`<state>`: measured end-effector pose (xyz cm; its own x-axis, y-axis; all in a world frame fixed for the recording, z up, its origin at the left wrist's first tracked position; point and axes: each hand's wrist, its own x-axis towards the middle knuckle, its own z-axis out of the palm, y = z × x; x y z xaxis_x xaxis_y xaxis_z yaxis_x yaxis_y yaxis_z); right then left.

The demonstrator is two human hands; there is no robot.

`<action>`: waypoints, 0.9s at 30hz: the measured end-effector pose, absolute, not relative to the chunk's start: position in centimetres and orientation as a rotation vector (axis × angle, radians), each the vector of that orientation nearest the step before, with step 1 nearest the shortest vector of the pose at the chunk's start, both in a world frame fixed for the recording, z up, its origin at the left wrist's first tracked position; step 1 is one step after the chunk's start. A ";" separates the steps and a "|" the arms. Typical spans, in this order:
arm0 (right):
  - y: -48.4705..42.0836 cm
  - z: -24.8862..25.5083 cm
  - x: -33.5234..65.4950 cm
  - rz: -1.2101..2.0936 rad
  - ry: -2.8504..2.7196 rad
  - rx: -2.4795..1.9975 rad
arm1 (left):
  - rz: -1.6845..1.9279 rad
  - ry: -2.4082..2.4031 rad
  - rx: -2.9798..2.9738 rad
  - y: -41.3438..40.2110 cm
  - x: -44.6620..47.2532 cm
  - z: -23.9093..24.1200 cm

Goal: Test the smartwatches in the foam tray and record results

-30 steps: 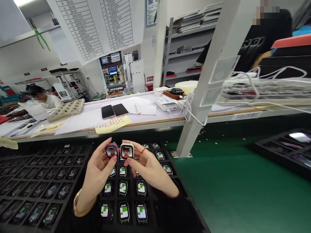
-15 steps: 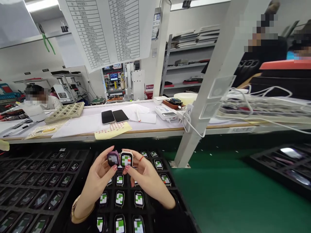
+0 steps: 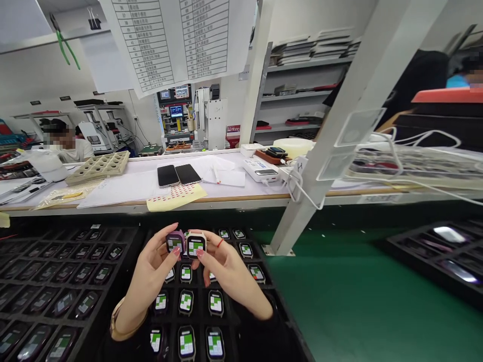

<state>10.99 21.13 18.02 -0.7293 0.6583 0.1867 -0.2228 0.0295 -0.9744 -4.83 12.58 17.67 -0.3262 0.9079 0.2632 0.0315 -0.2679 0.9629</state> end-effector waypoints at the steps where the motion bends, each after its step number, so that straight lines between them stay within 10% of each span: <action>1: 21.1 18.1 11.0 1.771 -1.673 -0.461 | 1.688 1.315 1.214 12.6 -4.8 17.6; 18: 20.3 11.7 17.9 1.746 -1.536 -0.848 | 1.552 1.768 1.011 6.2 -8.3 12.6; 27: 16.8 4.8 25.6 0.999 -1.871 -1.706 | 0.932 2.478 0.744 -1.2 -9.3 7.0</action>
<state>25.60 16.83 4.79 -0.1616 0.9738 -0.1598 0.6747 -0.0092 -0.7381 -9.34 -1.23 7.02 -0.7832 0.5987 -0.1679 0.3398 0.6382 0.6908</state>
